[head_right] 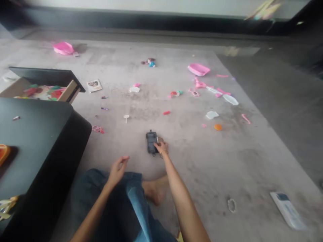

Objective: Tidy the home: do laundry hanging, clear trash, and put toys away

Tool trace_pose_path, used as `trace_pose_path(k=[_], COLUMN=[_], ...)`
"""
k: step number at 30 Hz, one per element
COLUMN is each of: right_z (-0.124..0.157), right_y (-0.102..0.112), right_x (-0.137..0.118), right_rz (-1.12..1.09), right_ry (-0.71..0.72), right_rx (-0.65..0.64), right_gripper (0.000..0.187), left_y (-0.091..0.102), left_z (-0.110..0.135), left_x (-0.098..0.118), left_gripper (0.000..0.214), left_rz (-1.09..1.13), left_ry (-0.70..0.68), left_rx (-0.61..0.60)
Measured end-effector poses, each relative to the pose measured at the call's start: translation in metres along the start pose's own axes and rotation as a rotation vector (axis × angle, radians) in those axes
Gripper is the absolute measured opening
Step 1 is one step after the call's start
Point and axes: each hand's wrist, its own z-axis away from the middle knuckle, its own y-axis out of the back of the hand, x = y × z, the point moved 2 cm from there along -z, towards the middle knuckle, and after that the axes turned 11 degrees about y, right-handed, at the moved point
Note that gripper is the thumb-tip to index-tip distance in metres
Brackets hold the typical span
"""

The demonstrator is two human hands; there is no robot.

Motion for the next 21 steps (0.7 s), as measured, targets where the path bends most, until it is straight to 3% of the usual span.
trace_pose_path(k=[4,7,11,15,18,21], right_z=[-0.009,-0.004,-0.004,-0.011,-0.006,0.012], right_y=[-0.015,-0.027,-0.041,-0.041,-0.038,-0.042], right_x=[0.025,0.031,0.034,0.037,0.033,0.018], right_rz=[-0.042,-0.195,-0.325,-0.257,-0.048,0.150], right_ry=[-0.025,0.022,0.056,0.149,0.372,0.619], right_rx=[-0.007,-0.033,-0.025,-0.067,-0.077,-0.080], right_gripper=[0.029,0.034,0.032,0.016,0.023,0.031], left_y=[-0.056,-0.073,-0.063,-0.047,-0.045,-0.048], left_z=[-0.033,-0.080,-0.182,-0.280,-0.319,-0.323], left_x=[-0.016,-0.016,-0.010,-0.003,-0.009,-0.023], left_gripper=[0.027,0.031,0.041,0.051,0.050,0.045], left_rz=[-0.061,-0.148,-0.262,-0.475,-0.622,-0.607], left_ry=[0.218,0.257,0.227,0.138,0.118,0.139], left_rx=[-0.107,-0.072,0.063,0.102,0.082,0.068])
